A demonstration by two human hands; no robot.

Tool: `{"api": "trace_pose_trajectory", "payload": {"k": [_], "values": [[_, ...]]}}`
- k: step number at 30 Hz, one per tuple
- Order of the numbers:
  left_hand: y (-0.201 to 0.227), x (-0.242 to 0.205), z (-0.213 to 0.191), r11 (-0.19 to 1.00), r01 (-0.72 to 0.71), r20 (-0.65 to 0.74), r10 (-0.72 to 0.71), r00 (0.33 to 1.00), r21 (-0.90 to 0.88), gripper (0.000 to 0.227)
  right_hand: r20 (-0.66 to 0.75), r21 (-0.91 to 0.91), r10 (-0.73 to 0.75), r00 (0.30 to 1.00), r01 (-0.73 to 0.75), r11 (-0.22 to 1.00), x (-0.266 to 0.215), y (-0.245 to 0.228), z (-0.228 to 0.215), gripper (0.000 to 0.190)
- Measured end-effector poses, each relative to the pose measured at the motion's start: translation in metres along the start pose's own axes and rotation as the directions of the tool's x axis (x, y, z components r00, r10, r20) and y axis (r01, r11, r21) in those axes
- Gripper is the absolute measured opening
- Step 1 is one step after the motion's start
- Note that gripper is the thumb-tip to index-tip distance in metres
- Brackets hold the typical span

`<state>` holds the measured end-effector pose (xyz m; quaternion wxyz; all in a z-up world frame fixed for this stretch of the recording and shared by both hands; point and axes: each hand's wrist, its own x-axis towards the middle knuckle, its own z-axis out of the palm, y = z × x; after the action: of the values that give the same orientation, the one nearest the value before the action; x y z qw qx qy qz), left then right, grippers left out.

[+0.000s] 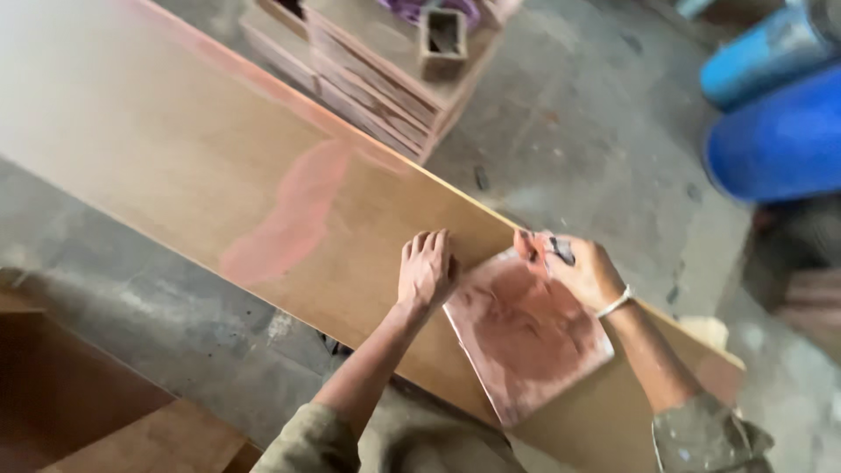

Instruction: The person applies a pinkish wood filler to the edges and surfaces of wooden furniture components using a small putty knife. They scoop the filler from a container and spread it along the seams and edges of a drawer front and a cabinet frame, smoothing the material into the wood.

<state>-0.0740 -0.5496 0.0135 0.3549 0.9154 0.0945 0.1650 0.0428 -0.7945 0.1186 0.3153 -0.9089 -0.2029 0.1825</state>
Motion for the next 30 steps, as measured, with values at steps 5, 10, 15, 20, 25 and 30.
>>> {"api": "trace_pose_trajectory", "payload": {"k": [5, 10, 15, 20, 25, 30], "values": [[0.037, -0.031, 0.014, 0.998, -0.05, 0.151, 0.046, 0.988, 0.024, 0.054, -0.295, -0.238, -0.07, 0.953, -0.002, 0.971, -0.129, 0.052, 0.039, 0.022], [0.055, -0.036, 0.015, 0.984, -0.14, 0.215, 0.114, 0.97, 0.111, 0.056, -0.241, -0.588, -0.072, 0.968, -0.087, 0.804, -0.186, 0.046, 0.119, 0.042], [0.06, -0.033, 0.02, 0.985, -0.094, 0.245, 0.057, 0.968, 0.145, 0.055, -0.214, -0.446, 0.087, 0.973, -0.176, 0.878, -0.224, 0.034, 0.122, 0.02], [0.062, -0.028, 0.025, 0.986, -0.038, 0.297, -0.012, 0.955, 0.162, 0.041, -0.08, 0.948, 0.776, 0.626, -0.193, 0.254, -0.238, 0.108, 0.087, 0.024], [0.055, -0.025, 0.038, 0.985, 0.01, 0.248, -0.053, 0.967, 0.172, 0.045, 0.082, 0.992, 0.88, 0.467, -0.124, -0.027, -0.239, 0.153, 0.127, 0.016], [0.004, -0.009, 0.016, 0.902, 0.432, 0.284, -0.419, 0.862, 0.02, 0.048, 0.104, 0.994, 0.81, 0.578, -0.073, -0.075, -0.224, 0.105, 0.115, 0.012]]}}
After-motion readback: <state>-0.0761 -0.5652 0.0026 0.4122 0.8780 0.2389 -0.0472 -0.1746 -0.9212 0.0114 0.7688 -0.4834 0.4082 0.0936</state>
